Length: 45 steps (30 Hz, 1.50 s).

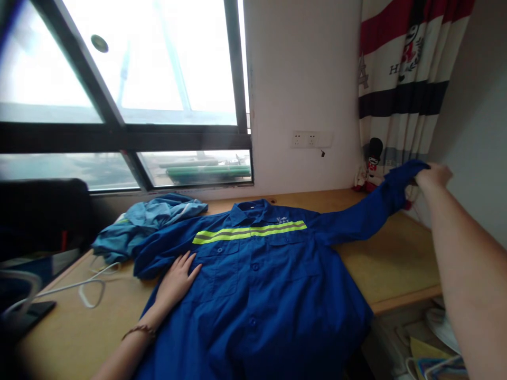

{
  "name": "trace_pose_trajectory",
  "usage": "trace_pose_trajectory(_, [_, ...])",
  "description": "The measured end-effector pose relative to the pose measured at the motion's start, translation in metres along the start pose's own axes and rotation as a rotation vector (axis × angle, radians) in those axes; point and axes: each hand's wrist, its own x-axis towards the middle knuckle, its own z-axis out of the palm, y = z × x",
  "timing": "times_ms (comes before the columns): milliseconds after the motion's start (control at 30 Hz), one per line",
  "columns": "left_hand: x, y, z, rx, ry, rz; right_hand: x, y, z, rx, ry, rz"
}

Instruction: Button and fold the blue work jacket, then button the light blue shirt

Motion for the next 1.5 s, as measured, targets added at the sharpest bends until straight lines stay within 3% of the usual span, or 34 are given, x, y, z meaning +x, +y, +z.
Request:
trace_pose_trajectory(67, [0.0,0.001,-0.001,-0.007,0.004,-0.002,0.022,-0.049,0.013,0.18,0.333,0.19])
trace_pose_trajectory(100, [-0.001,0.001,-0.001,-0.009,0.006,-0.002,0.028,-0.08,0.021,0.291,0.343,0.176])
trace_pose_trajectory(167, [-0.001,0.001,-0.002,-0.012,0.006,0.0,0.032,-0.153,0.036,0.532,0.156,0.041])
trace_pose_trajectory(267, [-0.002,0.001,-0.003,-0.013,0.004,0.014,0.014,-0.26,0.053,0.888,-0.382,-0.245])
trace_pose_trajectory(300, [-0.002,0.002,-0.003,-0.013,0.005,0.02,0.003,-0.288,0.057,0.958,-0.481,-0.303])
trace_pose_trajectory(367, [-0.002,0.002,-0.004,-0.016,0.002,0.023,-0.021,-0.325,0.066,1.017,-0.564,-0.332])
trace_pose_trajectory(433, [-0.002,0.002,-0.005,-0.026,-0.005,0.014,-0.046,-0.335,0.08,1.06,-0.606,-0.32])
trace_pose_trajectory(533, [-0.004,0.001,-0.007,-0.057,0.006,0.005,-0.088,-0.312,0.115,1.08,-0.64,-0.218])
trace_pose_trajectory(667, [-0.005,0.006,-0.014,-0.165,0.114,-0.004,-0.171,-0.25,0.176,0.876,-0.767,0.017])
trace_pose_trajectory(733, [0.001,0.014,-0.017,-0.287,0.168,-0.03,-0.219,-0.224,0.201,0.696,-0.822,-0.02])
trace_pose_trajectory(800, [0.014,0.029,-0.019,-0.501,0.101,-0.149,-0.258,-0.206,0.22,0.521,-0.802,-0.12])
trace_pose_trajectory(900, [0.042,0.057,-0.013,-0.884,-0.173,-0.457,-0.29,-0.193,0.237,0.373,-0.794,-0.286])
trace_pose_trajectory(967, [0.06,0.074,-0.007,-1.026,-0.271,-0.544,-0.292,-0.187,0.246,0.294,-0.804,-0.381])
trace_pose_trajectory(1100, [0.09,0.096,-0.002,-1.314,-0.223,-0.5,-0.267,-0.163,0.263,0.094,-0.778,-0.4])
trace_pose_trajectory(1233, [0.118,0.098,-0.018,-1.516,-0.076,-0.5,-0.229,-0.126,0.276,-0.043,-0.679,-0.253])
trace_pose_trajectory(1367, [0.131,0.085,-0.033,-1.564,0.068,-0.486,-0.197,-0.101,0.276,0.08,-0.542,0.005])
trace_pose_trajectory(1500, [0.115,0.072,-0.016,-1.473,0.013,-0.505,-0.182,-0.094,0.265,0.153,-0.531,0.142])
